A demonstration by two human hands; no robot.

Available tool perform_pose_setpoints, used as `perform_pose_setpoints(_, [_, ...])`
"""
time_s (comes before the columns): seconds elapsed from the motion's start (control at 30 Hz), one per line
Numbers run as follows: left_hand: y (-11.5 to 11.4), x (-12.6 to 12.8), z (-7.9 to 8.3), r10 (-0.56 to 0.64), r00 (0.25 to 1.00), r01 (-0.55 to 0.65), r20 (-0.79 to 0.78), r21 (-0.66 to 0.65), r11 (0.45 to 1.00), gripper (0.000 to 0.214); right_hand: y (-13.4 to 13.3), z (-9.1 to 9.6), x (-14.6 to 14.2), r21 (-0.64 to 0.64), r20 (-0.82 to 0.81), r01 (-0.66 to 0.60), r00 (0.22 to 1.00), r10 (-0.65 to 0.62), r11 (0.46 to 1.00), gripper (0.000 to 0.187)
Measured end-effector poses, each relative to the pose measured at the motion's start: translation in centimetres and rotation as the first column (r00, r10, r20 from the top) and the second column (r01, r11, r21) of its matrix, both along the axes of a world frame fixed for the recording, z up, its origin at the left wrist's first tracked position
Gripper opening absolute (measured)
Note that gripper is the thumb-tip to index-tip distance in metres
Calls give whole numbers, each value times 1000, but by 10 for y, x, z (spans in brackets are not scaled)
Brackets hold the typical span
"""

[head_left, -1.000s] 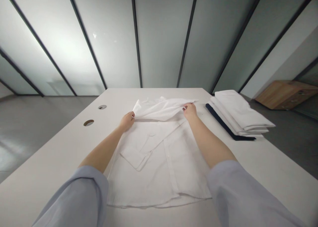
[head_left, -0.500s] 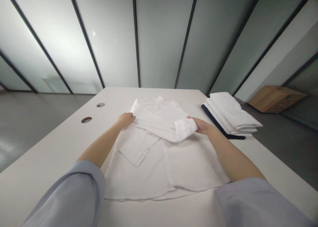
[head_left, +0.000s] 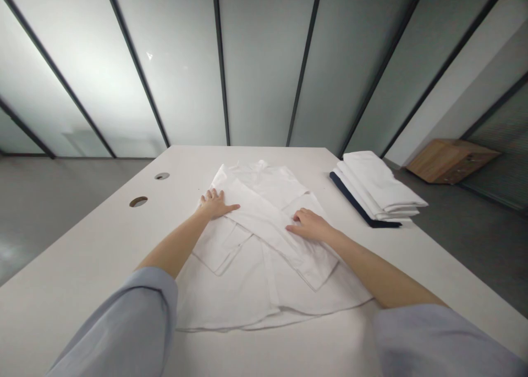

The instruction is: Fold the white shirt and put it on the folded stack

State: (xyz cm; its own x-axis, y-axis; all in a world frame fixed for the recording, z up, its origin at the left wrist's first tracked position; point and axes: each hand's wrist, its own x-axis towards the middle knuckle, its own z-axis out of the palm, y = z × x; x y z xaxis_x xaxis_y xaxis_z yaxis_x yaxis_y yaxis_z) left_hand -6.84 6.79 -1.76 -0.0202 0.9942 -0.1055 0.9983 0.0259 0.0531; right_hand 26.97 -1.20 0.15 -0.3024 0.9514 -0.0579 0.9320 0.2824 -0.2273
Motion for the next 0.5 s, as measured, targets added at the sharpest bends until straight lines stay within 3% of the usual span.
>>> perform_pose_setpoints(0.1, [-7, -7, 2, -39, 999, 39, 8, 27, 999, 106, -16, -6, -11, 28, 3, -54, 999, 54, 998, 19])
perform_pose_setpoints(0.17, [-7, -13, 10, -17, 1000, 17, 2, -8, 1000, 96, -23, -1, -11, -101, -48, -133, 990, 129, 986, 14])
perform_pose_setpoints(0.23, [-1, -19, 21, 33, 999, -33, -8, -32, 999, 81, -24, 8, -6, -268, -115, -256, 966, 233, 929, 16])
perform_pose_setpoints(0.3, [9, -25, 29, 83, 997, -83, 0, 41, 996, 64, -18, 14, 0, -306, -183, -316, 945, 270, 898, 18])
perform_pose_setpoints(0.4, [29, -33, 34, 112, 978, -139, 174, 147, 979, 47, 7, 13, 7, -81, -218, -195, 960, 174, 977, 19])
perform_pose_setpoints(0.5, [44, -36, 28, 124, 927, -159, 353, 74, 984, 41, 38, 0, 9, 109, -140, -88, 985, 103, 990, 34])
